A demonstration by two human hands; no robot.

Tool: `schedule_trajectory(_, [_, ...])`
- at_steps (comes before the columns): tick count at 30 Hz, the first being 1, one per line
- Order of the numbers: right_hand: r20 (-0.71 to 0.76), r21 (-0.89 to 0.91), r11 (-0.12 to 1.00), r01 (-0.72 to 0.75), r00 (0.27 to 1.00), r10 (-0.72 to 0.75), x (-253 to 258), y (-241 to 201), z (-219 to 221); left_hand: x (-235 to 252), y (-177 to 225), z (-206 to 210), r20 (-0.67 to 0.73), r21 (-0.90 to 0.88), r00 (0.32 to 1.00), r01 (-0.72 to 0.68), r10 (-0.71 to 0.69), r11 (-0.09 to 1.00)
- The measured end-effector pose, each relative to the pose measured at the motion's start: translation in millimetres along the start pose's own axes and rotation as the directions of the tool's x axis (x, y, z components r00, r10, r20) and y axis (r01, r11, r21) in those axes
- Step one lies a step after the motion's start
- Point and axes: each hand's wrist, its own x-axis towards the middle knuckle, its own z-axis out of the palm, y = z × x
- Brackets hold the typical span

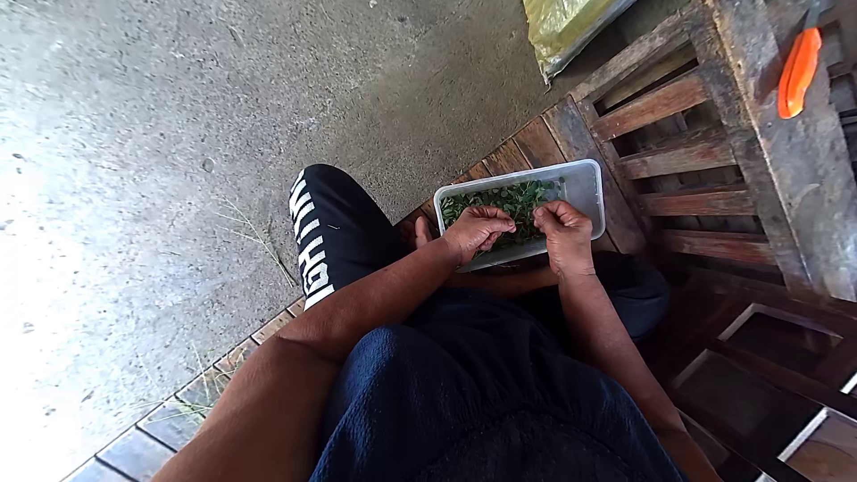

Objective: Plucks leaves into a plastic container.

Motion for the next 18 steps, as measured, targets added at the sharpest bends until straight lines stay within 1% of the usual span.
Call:
schedule_trajectory(2, [-0.082,-0.109,0.991,0.073,0.993,-0.082,4,2,-7,-1,2,0,-0.039,0.028,0.999,-0.003,0.004,1.000])
schedule_trajectory(3, [-0.090,-0.178,0.980,0.093,0.990,-0.110,6,1,-11,-3,6,0,-0.057,0.077,0.998,-0.014,0.018,0.997])
schedule_trajectory(4, [-0.065,-0.268,0.960,0.087,0.992,-0.108,7,-1,-16,-5,10,0,-0.068,0.154,0.997,-0.030,0.041,0.988])
schedule_trajectory(6, [0.043,-0.469,0.883,0.011,0.999,0.010,8,-8,-25,-13,21,0,-0.073,0.364,0.992,-0.071,0.104,0.929])
schedule_trajectory(8, [0.115,-0.582,0.813,0.006,0.991,0.075,9,-10,-30,-19,30,-2,-0.048,0.575,0.975,-0.149,0.215,0.804])
schedule_trajectory(9, [0.151,-0.609,0.792,0.031,0.986,0.077,10,-10,-31,-22,33,-5,-0.035,0.644,0.964,-0.180,0.264,0.743])
schedule_trajectory(11, [0.236,-0.599,0.794,0.105,0.971,0.049,12,-10,-37,-27,36,-8,-0.030,0.718,0.941,-0.213,0.336,0.662])
schedule_trajectory(13, [0.299,-0.553,0.809,0.200,0.954,-0.032,17,-4,-46,-35,40,-7,-0.040,0.770,0.939,-0.189,0.342,0.610])
schedule_trajectory(14, [0.308,-0.533,0.811,0.240,0.948,-0.079,22,0,-51,-39,44,-5,-0.041,0.814,0.946,-0.155,0.320,0.560])
schedule_trajectory(15, [0.297,-0.522,0.814,0.254,0.949,-0.106,28,2,-56,-42,46,-3,-0.036,0.871,0.957,-0.111,0.288,0.479])
schedule_trajectory(16, [0.272,-0.515,0.823,0.239,0.956,-0.108,34,3,-60,-44,47,-1,-0.035,0.925,0.969,-0.062,0.246,0.375])
schedule_trajectory(18, [0.176,-0.492,0.851,0.182,0.979,-0.107,43,6,-63,-46,41,7,-0.068,0.988,0.989,0.048,0.135,0.145])
